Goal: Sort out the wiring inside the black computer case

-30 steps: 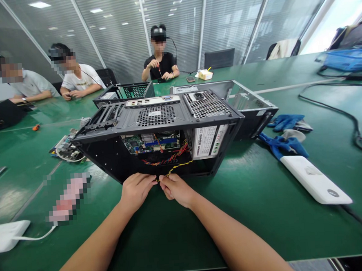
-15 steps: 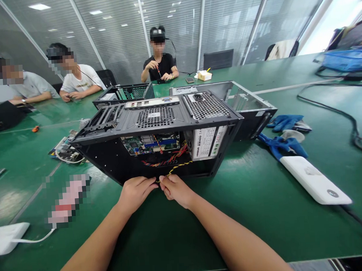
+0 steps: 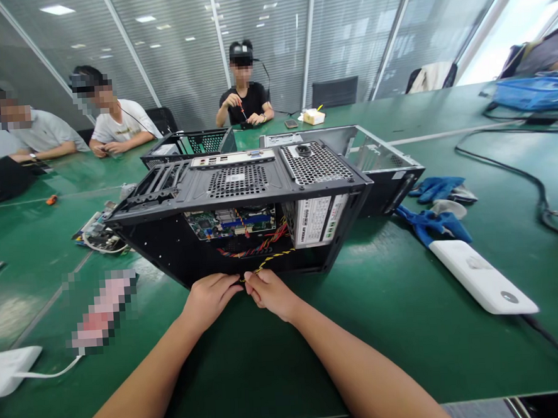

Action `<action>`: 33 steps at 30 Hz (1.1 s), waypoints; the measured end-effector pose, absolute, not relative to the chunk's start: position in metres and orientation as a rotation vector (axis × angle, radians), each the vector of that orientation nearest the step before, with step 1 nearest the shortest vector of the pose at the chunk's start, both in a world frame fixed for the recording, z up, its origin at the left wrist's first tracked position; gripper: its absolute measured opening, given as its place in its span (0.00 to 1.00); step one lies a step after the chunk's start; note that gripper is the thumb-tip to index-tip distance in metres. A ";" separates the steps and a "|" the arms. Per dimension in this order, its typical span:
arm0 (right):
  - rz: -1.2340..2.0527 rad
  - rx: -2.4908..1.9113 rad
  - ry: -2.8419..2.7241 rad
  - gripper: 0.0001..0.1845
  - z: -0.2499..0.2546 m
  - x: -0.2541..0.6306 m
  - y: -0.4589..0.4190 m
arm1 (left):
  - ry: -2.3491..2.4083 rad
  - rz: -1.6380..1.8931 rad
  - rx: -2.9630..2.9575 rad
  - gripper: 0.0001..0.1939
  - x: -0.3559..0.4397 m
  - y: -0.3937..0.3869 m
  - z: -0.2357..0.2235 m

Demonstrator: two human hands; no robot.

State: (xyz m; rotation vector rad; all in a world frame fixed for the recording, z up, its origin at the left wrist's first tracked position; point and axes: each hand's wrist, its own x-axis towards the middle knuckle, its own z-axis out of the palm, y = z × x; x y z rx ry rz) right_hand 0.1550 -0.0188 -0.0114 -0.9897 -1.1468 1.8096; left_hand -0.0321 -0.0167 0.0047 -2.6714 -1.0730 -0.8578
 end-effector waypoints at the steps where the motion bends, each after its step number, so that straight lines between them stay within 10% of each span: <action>1: 1.810 -0.990 -1.137 0.26 -0.012 0.155 -0.019 | -1.046 -0.866 -2.668 0.12 -0.033 -0.016 0.003; 33: 1.797 -0.995 -1.171 0.27 -0.011 0.156 -0.019 | -1.183 -0.731 -2.655 0.12 -0.023 -0.024 0.007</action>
